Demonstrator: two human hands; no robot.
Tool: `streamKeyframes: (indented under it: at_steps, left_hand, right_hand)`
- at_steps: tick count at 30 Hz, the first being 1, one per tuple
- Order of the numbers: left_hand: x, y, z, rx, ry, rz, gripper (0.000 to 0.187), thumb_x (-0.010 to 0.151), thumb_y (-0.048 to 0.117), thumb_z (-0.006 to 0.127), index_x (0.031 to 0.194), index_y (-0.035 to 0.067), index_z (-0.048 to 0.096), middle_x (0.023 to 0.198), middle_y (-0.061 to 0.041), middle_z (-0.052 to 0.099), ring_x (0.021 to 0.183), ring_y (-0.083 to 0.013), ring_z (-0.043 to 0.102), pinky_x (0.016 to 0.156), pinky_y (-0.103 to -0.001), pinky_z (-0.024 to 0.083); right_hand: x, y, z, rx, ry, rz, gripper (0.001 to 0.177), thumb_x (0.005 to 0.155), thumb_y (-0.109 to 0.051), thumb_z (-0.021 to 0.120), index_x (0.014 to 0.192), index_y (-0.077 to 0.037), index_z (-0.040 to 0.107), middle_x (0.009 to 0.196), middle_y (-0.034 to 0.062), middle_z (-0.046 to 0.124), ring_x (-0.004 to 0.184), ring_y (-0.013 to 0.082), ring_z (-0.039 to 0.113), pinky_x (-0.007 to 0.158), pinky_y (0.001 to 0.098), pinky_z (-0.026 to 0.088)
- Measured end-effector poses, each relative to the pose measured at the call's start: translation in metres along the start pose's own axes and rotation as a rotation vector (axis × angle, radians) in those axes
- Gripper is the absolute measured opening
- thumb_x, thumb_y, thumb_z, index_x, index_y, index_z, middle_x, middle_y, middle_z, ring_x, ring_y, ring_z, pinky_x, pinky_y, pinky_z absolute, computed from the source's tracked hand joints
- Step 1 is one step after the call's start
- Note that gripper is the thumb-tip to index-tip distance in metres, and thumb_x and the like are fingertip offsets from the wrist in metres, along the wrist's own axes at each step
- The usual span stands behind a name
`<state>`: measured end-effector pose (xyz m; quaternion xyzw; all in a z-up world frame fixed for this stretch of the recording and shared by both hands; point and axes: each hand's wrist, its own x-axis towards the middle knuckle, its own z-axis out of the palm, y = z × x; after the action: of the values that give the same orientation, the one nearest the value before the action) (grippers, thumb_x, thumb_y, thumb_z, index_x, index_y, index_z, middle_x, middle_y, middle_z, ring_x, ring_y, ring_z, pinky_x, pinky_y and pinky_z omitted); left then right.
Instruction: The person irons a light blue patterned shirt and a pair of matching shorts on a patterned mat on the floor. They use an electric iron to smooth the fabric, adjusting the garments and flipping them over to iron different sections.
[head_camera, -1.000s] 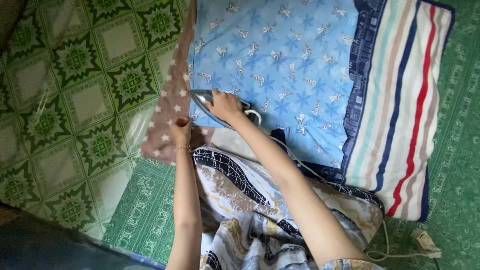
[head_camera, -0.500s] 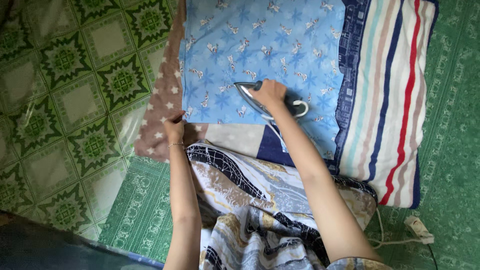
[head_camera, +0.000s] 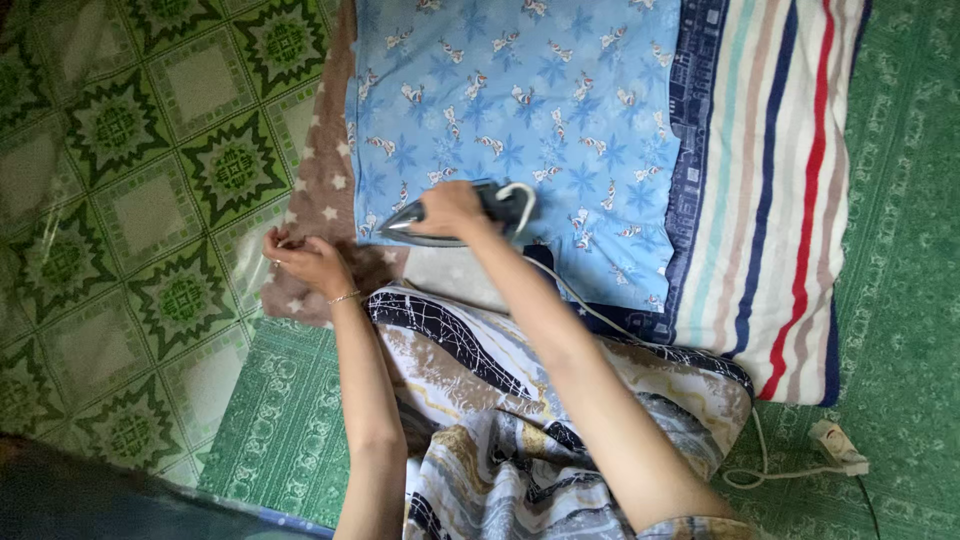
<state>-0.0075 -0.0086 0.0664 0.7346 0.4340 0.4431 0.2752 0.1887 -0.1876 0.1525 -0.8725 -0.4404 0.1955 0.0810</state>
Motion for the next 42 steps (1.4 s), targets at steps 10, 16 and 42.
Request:
streamKeyframes:
  at_steps: [10, 16, 42]
  left_hand:
    - [-0.012, 0.099, 0.012, -0.081, 0.083, 0.281, 0.054, 0.074, -0.009, 0.056, 0.127, 0.000, 0.050, 0.124, -0.016, 0.049, 0.124, -0.0361, 0.047, 0.113, -0.048, 0.037]
    - [-0.032, 0.140, 0.079, -0.229, -0.274, 0.294, 0.044, 0.087, -0.007, 0.052, 0.130, 0.002, 0.057, 0.137, -0.018, 0.056, 0.137, -0.0352, 0.047, 0.120, -0.050, 0.035]
    - [0.017, 0.025, 0.122, 0.243, -0.335, -0.172, 0.050, 0.104, 0.020, 0.065, 0.145, -0.006, 0.051, 0.137, -0.024, 0.061, 0.127, -0.0380, 0.060, 0.107, -0.047, 0.046]
  right_hand:
    - [0.026, -0.018, 0.025, -0.014, 0.059, -0.100, 0.053, 0.065, -0.058, 0.076, 0.084, -0.008, 0.079, 0.083, 0.0185, 0.075, 0.080, 0.0374, 0.074, 0.074, 0.0484, 0.059]
    - [0.026, 0.074, 0.022, -0.031, 0.116, 0.059, 0.041, 0.067, -0.050, 0.077, 0.085, -0.014, 0.079, 0.085, 0.0164, 0.075, 0.082, 0.0365, 0.074, 0.072, 0.0498, 0.059]
    - [0.057, 0.173, -0.066, 0.020, 0.156, 0.546, 0.059, 0.076, -0.070, 0.071, 0.105, -0.019, 0.076, 0.090, 0.0091, 0.076, 0.084, 0.0298, 0.074, 0.071, 0.0456, 0.055]
